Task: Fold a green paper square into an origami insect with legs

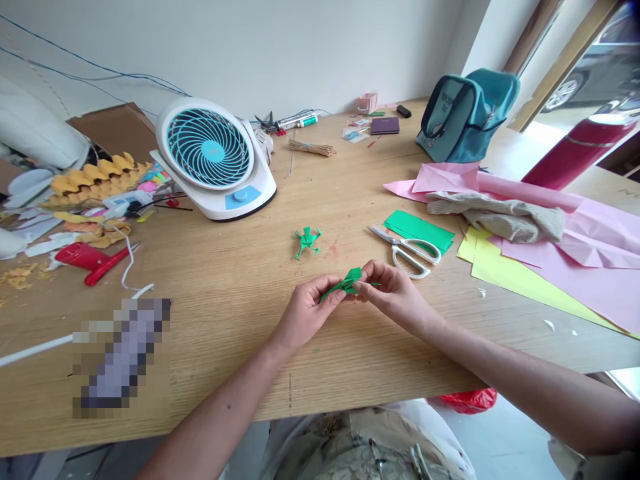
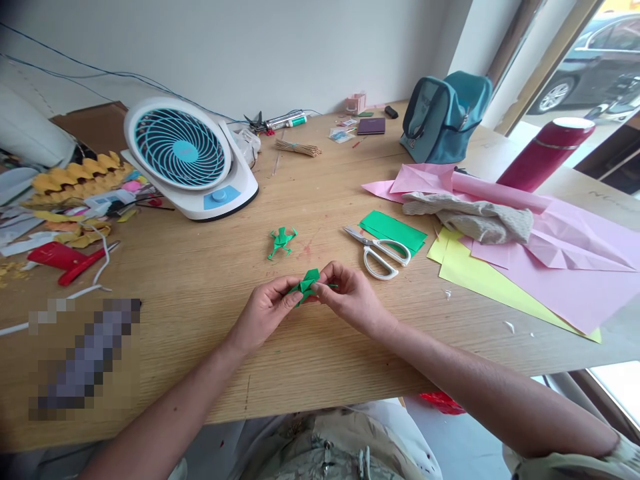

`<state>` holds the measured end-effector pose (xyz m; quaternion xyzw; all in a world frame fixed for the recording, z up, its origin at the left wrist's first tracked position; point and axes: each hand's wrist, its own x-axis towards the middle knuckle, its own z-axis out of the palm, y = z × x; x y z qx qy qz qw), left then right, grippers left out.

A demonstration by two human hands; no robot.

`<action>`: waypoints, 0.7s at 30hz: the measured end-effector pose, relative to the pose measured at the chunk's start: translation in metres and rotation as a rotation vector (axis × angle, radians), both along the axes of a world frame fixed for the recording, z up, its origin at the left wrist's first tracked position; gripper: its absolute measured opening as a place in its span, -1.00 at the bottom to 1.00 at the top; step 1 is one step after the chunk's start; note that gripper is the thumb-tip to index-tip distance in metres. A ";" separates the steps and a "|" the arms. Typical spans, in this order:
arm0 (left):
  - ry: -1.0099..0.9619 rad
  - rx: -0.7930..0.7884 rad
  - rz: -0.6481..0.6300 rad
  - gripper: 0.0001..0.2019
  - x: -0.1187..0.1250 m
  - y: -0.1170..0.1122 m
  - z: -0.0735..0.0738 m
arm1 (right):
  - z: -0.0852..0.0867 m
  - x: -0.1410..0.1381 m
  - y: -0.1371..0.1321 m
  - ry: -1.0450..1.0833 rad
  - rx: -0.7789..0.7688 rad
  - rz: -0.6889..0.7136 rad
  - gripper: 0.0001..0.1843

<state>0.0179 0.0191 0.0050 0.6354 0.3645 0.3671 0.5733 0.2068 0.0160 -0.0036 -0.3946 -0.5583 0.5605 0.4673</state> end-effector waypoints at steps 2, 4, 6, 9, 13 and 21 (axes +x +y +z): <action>0.008 -0.047 -0.008 -0.68 -0.002 0.002 0.000 | 0.002 0.005 0.001 -0.029 0.011 0.053 -0.64; 0.050 -0.082 -0.020 -0.66 -0.003 0.004 -0.001 | 0.007 0.011 0.003 -0.100 0.070 0.120 -0.68; 0.091 -0.110 -0.057 -0.65 -0.005 0.004 -0.001 | 0.014 0.019 0.004 -0.236 0.214 0.118 -0.70; 0.127 -0.124 -0.120 -0.65 -0.004 0.004 -0.001 | 0.023 0.024 0.006 -0.387 0.382 0.189 -0.82; 0.180 -0.049 -0.176 -0.71 -0.001 0.001 0.000 | 0.023 0.020 0.004 -0.428 0.351 0.190 -0.92; 0.109 -0.111 -0.070 -0.69 0.005 -0.004 -0.011 | 0.007 0.011 0.006 -0.317 0.064 0.138 -0.78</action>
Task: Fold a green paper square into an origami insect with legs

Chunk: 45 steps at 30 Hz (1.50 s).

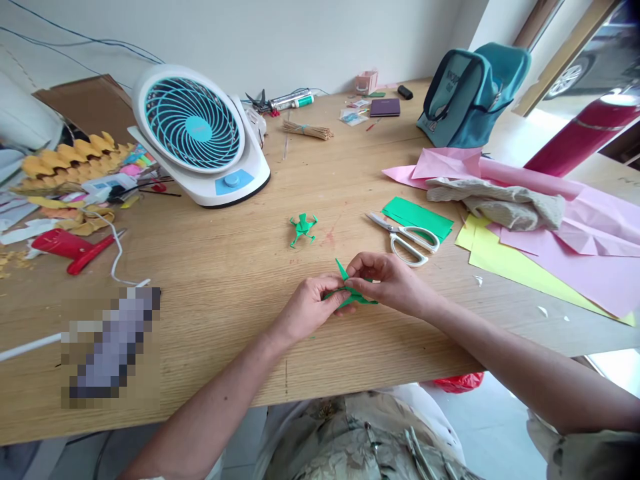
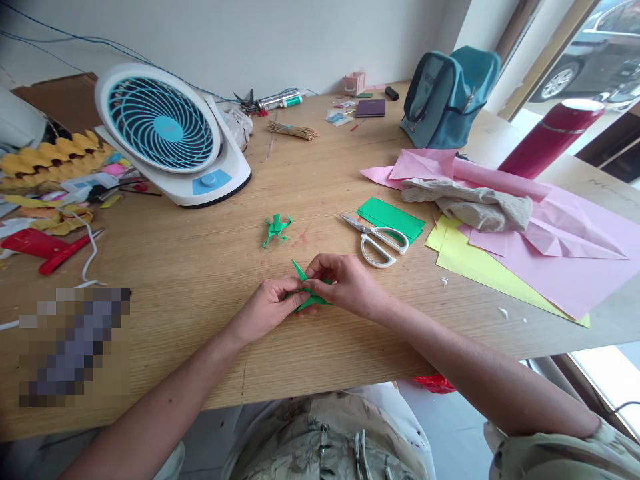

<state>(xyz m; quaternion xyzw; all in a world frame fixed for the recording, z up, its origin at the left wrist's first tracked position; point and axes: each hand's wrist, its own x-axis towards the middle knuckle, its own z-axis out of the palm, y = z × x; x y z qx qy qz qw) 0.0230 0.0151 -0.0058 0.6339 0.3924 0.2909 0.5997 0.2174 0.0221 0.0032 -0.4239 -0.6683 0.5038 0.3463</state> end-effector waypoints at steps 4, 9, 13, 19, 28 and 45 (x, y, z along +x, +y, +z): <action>-0.167 -0.075 0.234 -0.71 0.004 0.001 0.000 | -0.002 -0.001 0.001 0.229 -0.055 -0.033 -0.59; -0.425 -0.169 0.371 -0.67 0.007 0.004 0.008 | 0.001 -0.010 -0.004 0.414 -0.184 -0.009 -0.52; -0.376 -0.160 0.364 -0.69 0.011 -0.001 0.004 | -0.001 -0.018 -0.007 0.397 -0.136 -0.034 -0.62; -0.245 -0.094 0.200 -0.70 0.009 -0.007 0.011 | -0.007 -0.013 -0.007 0.301 -0.097 -0.138 -0.60; -0.072 0.089 0.256 -0.82 0.003 -0.003 0.013 | -0.009 -0.012 -0.007 0.224 -0.083 -0.059 -0.59; 0.076 0.206 0.208 -0.85 -0.005 0.004 0.010 | -0.002 -0.009 -0.005 0.196 -0.135 -0.047 -0.56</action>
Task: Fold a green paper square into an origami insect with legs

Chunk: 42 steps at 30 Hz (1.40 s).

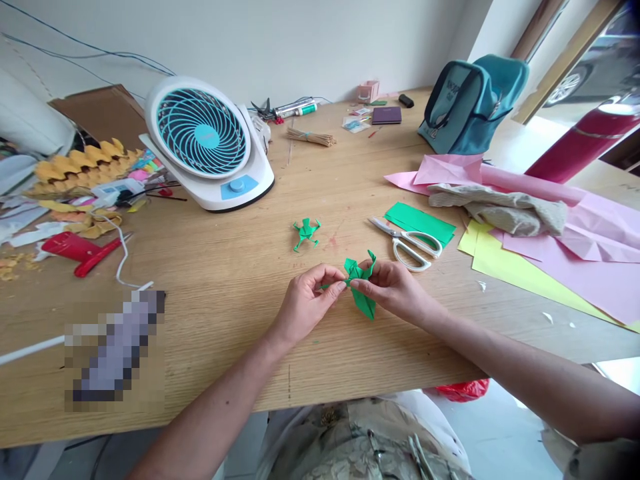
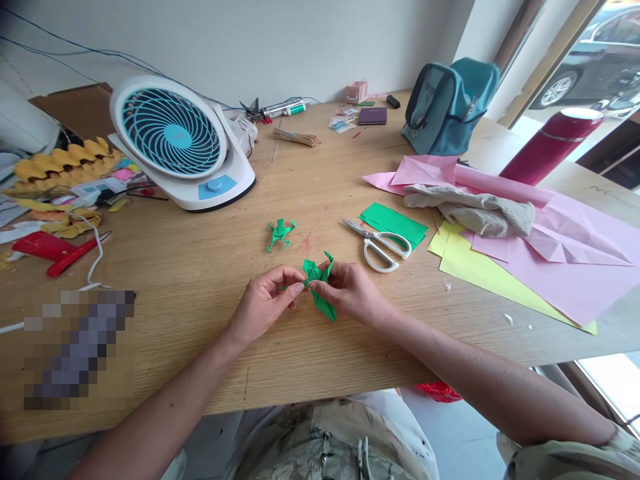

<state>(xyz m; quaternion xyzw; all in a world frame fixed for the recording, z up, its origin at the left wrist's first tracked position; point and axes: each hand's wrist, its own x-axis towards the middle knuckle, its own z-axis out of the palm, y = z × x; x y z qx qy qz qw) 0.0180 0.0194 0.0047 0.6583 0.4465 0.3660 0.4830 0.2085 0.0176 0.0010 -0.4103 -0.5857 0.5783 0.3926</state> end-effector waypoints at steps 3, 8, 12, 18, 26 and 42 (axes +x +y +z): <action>0.054 0.061 -0.008 -0.86 0.000 -0.002 0.001 | -0.003 -0.001 -0.002 0.010 -0.002 0.002 -0.56; 0.004 0.007 -0.090 -0.84 -0.003 0.000 0.001 | -0.004 0.000 -0.005 -0.049 0.027 0.028 -0.57; -0.105 -0.130 -0.147 -0.77 -0.009 0.007 -0.001 | -0.004 0.003 -0.004 -0.038 0.034 0.078 -0.54; -0.042 -0.188 -0.166 -0.64 -0.022 0.016 0.005 | 0.000 0.006 -0.001 -0.062 0.060 0.109 -0.49; -0.144 -0.407 -0.108 -0.37 -0.034 0.024 0.007 | -0.006 0.014 0.001 -0.098 0.131 0.000 -0.64; -0.283 -0.938 -0.365 -0.65 -0.022 0.012 0.009 | -0.002 0.008 -0.006 -0.276 0.624 0.029 -0.93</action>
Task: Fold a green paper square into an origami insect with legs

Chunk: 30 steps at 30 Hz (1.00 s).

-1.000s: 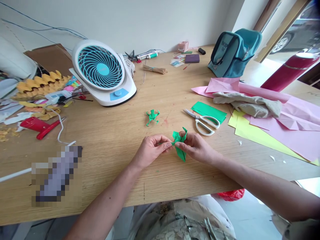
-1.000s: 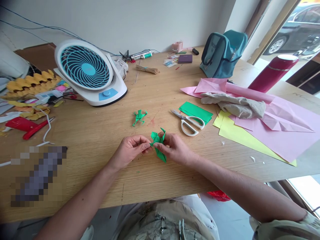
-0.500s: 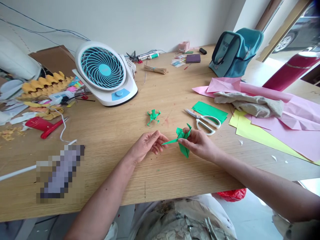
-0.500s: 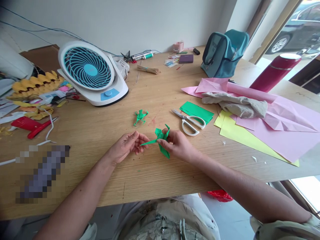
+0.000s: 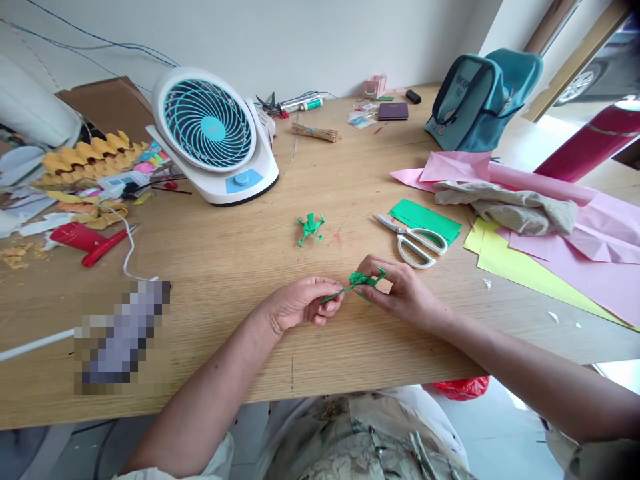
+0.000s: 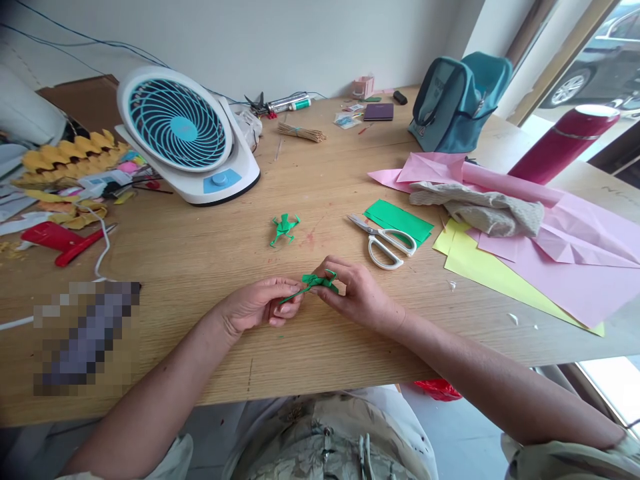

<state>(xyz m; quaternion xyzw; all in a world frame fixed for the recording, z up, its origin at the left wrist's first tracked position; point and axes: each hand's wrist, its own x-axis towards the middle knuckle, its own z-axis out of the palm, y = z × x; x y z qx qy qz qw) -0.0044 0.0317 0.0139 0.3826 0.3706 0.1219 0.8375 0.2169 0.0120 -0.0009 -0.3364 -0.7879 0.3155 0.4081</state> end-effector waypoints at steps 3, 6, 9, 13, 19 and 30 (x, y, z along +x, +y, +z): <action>0.021 0.045 0.038 -0.61 0.003 -0.003 0.004 | 0.004 -0.001 -0.001 -0.021 -0.070 -0.031 -0.90; 0.057 0.165 0.103 -0.58 0.006 -0.006 0.007 | 0.005 -0.003 -0.001 0.001 -0.270 -0.052 -0.79; 0.082 0.207 0.117 -0.57 0.007 -0.008 0.008 | 0.001 -0.004 -0.001 0.088 -0.429 -0.013 -0.70; 0.064 0.091 0.054 -0.56 0.004 -0.008 0.007 | 0.000 -0.003 -0.002 0.078 -0.357 -0.032 -0.75; 0.028 -0.017 0.097 -0.69 0.004 -0.004 0.006 | 0.005 -0.001 -0.003 0.012 -0.038 -0.025 -0.87; 0.347 0.462 0.138 -0.77 0.007 -0.007 0.000 | 0.004 0.005 -0.004 -0.331 0.472 0.098 -0.82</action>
